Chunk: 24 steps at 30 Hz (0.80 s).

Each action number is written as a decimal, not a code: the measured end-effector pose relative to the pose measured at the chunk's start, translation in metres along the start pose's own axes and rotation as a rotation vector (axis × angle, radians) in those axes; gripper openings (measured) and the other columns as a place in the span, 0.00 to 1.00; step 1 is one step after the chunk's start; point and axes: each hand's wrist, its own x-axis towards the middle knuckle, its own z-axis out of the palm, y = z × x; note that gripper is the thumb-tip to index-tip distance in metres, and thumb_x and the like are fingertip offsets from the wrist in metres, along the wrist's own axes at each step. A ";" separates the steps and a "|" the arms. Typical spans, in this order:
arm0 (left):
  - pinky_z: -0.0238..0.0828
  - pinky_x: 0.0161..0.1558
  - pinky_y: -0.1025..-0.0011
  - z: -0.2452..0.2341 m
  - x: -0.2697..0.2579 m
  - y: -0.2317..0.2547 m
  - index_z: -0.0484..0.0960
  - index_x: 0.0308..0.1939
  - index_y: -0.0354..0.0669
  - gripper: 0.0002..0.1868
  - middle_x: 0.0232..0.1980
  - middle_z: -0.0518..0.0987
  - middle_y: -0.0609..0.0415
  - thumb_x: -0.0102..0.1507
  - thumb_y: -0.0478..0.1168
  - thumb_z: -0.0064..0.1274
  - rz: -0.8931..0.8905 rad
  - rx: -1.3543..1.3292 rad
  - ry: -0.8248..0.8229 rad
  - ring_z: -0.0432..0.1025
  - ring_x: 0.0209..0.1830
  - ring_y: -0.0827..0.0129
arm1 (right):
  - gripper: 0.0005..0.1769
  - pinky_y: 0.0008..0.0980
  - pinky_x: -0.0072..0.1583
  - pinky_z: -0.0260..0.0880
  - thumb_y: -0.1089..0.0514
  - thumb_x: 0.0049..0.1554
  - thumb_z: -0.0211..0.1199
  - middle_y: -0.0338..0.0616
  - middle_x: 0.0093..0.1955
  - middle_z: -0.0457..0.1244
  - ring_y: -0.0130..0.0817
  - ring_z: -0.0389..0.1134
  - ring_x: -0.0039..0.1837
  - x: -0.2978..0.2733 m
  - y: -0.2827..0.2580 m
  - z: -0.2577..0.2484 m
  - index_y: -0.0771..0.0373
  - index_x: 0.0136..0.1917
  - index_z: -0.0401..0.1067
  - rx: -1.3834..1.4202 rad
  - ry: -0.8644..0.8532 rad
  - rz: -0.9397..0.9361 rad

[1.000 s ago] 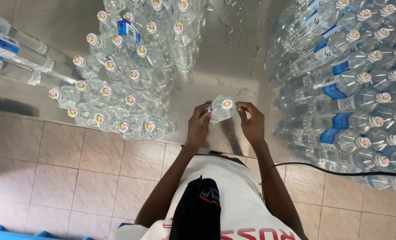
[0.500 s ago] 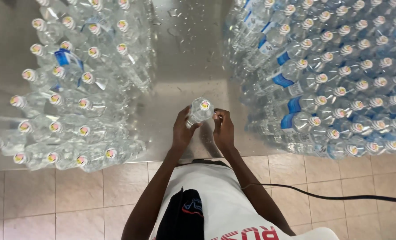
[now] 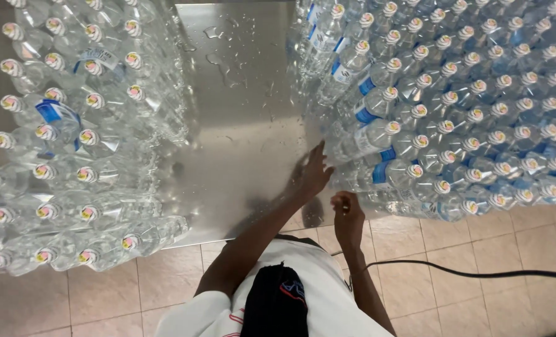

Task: Manually applying adhesive labels to plastic water bottles on a production table

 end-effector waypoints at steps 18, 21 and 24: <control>0.86 0.57 0.53 -0.276 -0.288 0.264 0.85 0.61 0.29 0.16 0.53 0.87 0.35 0.70 0.34 0.61 0.036 -0.314 0.613 0.85 0.51 0.53 | 0.57 0.52 0.80 0.57 0.30 0.62 0.63 0.68 0.85 0.52 0.62 0.54 0.84 -0.097 -0.089 0.293 0.70 0.88 0.51 0.366 -1.160 -0.949; 0.87 0.57 0.54 -0.329 -0.280 0.264 0.81 0.61 0.27 0.16 0.51 0.86 0.34 0.73 0.37 0.56 0.142 -0.198 0.752 0.84 0.52 0.53 | 0.60 0.58 0.72 0.71 0.44 0.45 0.83 0.56 0.68 0.64 0.58 0.67 0.71 -0.100 -0.092 0.301 0.61 0.82 0.56 0.012 -1.095 -0.768; 0.84 0.57 0.52 -0.386 -0.246 0.267 0.83 0.63 0.38 0.14 0.58 0.87 0.40 0.74 0.36 0.57 0.002 0.372 0.775 0.82 0.61 0.45 | 0.59 0.50 0.71 0.76 0.40 0.44 0.83 0.51 0.71 0.64 0.54 0.70 0.71 -0.094 -0.090 0.285 0.56 0.81 0.58 -0.115 -0.922 -0.691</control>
